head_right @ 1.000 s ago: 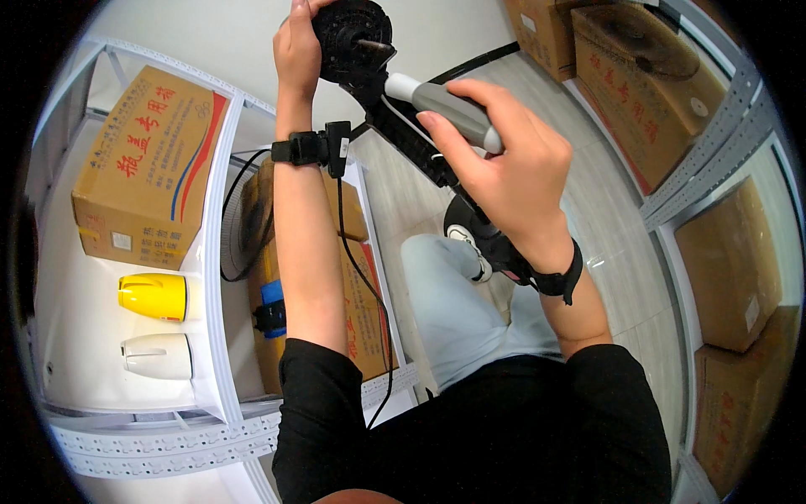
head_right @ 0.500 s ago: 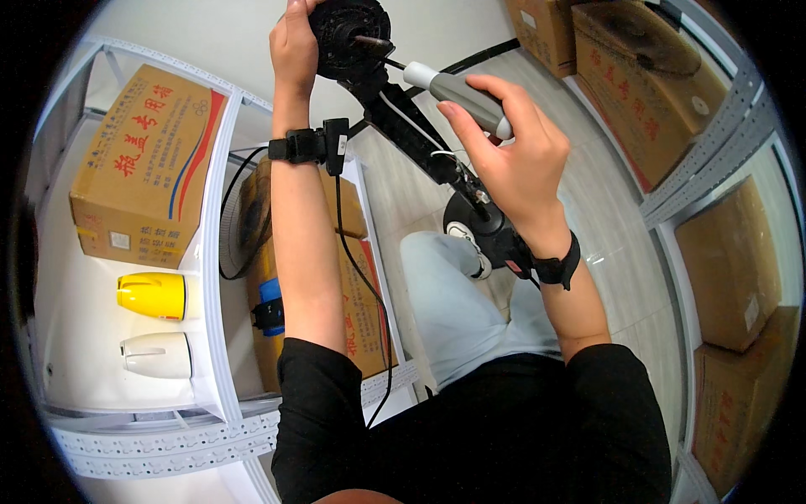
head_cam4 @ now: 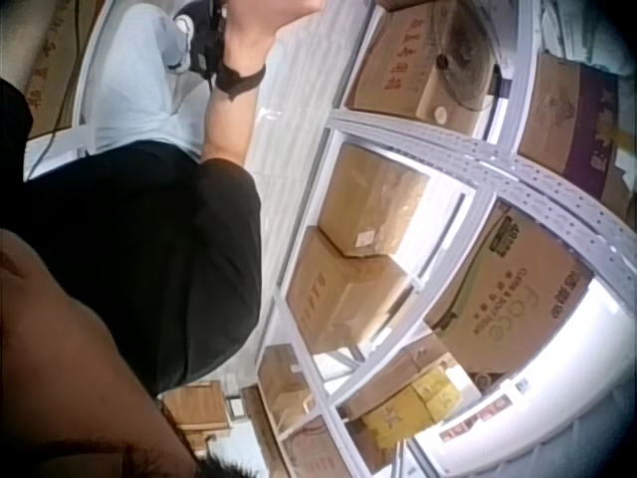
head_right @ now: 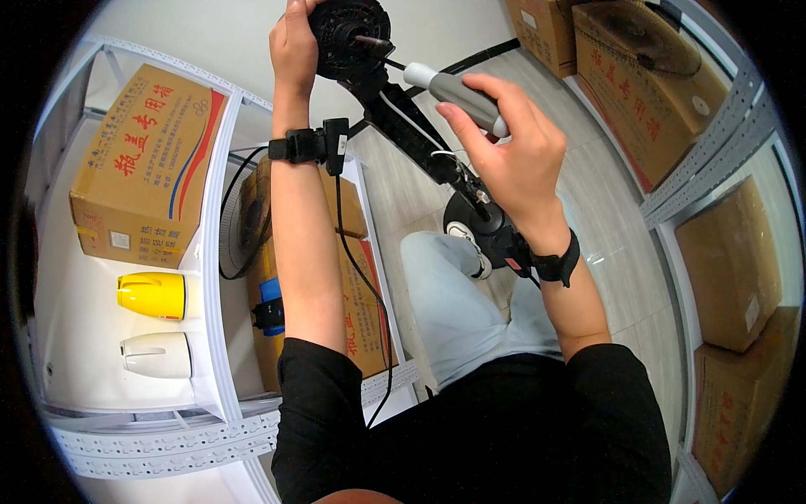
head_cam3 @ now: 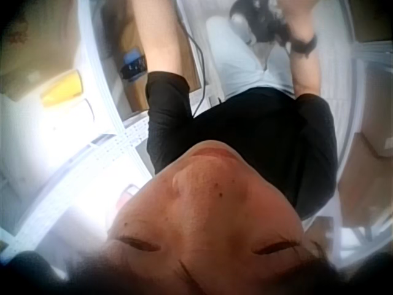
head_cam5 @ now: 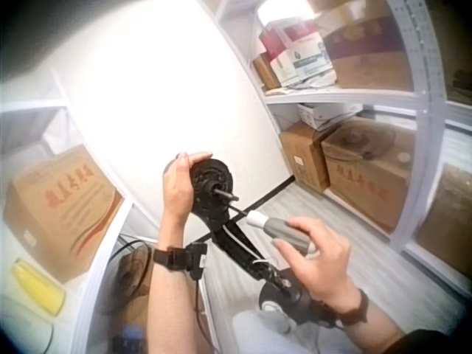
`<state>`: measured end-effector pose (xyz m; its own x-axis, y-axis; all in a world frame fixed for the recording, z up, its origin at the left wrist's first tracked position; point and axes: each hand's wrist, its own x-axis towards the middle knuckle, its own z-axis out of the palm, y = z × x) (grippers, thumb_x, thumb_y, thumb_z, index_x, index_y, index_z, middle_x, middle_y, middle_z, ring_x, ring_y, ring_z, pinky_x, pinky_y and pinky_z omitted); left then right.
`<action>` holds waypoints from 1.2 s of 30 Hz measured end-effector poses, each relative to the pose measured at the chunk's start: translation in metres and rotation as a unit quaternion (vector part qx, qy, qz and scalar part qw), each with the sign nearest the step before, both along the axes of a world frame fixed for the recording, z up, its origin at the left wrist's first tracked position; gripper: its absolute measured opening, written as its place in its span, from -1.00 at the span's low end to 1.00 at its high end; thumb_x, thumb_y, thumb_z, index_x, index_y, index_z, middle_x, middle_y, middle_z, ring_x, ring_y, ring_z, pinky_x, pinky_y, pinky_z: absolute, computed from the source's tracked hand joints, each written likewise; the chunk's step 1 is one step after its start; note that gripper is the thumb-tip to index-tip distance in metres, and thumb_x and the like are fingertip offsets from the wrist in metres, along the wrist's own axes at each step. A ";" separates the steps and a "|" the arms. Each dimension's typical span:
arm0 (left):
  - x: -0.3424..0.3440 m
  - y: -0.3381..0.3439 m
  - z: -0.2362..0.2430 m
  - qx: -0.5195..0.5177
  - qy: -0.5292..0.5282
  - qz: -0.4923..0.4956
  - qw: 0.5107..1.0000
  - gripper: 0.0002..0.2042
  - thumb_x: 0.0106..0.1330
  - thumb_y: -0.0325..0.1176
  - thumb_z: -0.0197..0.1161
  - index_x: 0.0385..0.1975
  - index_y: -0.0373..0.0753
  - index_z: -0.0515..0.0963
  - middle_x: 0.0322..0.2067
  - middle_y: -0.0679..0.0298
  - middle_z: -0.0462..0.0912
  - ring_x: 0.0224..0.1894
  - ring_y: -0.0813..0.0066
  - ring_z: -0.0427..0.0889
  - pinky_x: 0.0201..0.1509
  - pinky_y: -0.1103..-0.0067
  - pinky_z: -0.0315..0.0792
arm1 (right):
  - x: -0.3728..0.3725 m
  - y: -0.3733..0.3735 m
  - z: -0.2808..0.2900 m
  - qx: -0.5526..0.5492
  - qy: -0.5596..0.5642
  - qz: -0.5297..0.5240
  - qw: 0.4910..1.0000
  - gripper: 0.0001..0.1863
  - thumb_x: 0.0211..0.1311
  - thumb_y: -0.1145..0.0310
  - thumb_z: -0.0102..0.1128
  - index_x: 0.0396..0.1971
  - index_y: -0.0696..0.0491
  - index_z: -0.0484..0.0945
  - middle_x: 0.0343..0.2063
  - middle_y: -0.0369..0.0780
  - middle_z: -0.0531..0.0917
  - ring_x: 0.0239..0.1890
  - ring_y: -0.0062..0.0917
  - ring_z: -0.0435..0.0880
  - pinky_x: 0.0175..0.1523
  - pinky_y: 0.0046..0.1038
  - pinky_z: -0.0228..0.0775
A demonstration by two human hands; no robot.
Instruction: The person disassembles a standing fan by removing the motor housing and control panel. They use a screwdriver to loosen screws and detach components, then reassemble the parts.
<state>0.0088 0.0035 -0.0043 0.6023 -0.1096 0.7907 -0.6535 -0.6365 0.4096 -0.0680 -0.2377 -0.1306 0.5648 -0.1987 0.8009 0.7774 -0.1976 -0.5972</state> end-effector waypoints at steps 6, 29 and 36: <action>-0.001 0.003 -0.001 -0.020 0.015 -0.012 1.000 -0.45 0.63 -0.19 -0.29 -0.15 -0.47 0.67 -0.26 0.06 0.75 -0.20 0.36 0.71 0.01 0.51 0.55 | 0.003 -0.005 0.003 -0.041 -0.024 0.013 0.999 -0.66 0.08 0.29 0.56 -0.16 0.04 0.68 -0.43 -0.26 0.73 -0.56 -0.62 0.62 -0.47 -0.58 0.43; 0.000 0.004 -0.003 -0.041 0.018 -0.026 0.999 -0.44 0.64 -0.17 -0.27 -0.17 -0.48 0.67 -0.25 0.05 0.75 -0.19 0.36 0.71 0.02 0.50 0.55 | 0.010 -0.013 0.012 -0.175 -0.156 -0.016 0.972 -0.76 0.00 0.55 0.41 -0.28 -0.01 0.69 -0.15 -0.22 0.62 -0.12 -0.28 0.58 -0.09 -0.33 0.47; 0.001 0.003 -0.002 -0.023 0.010 -0.025 0.999 -0.44 0.64 -0.17 -0.27 -0.15 -0.49 0.66 -0.23 0.05 0.75 -0.19 0.37 0.71 0.02 0.52 0.55 | 0.022 -0.022 0.011 -0.205 -0.189 -0.020 0.960 -0.73 -0.07 0.58 0.43 -0.31 -0.03 0.73 -0.06 -0.24 0.65 -0.05 -0.27 0.60 -0.03 -0.31 0.52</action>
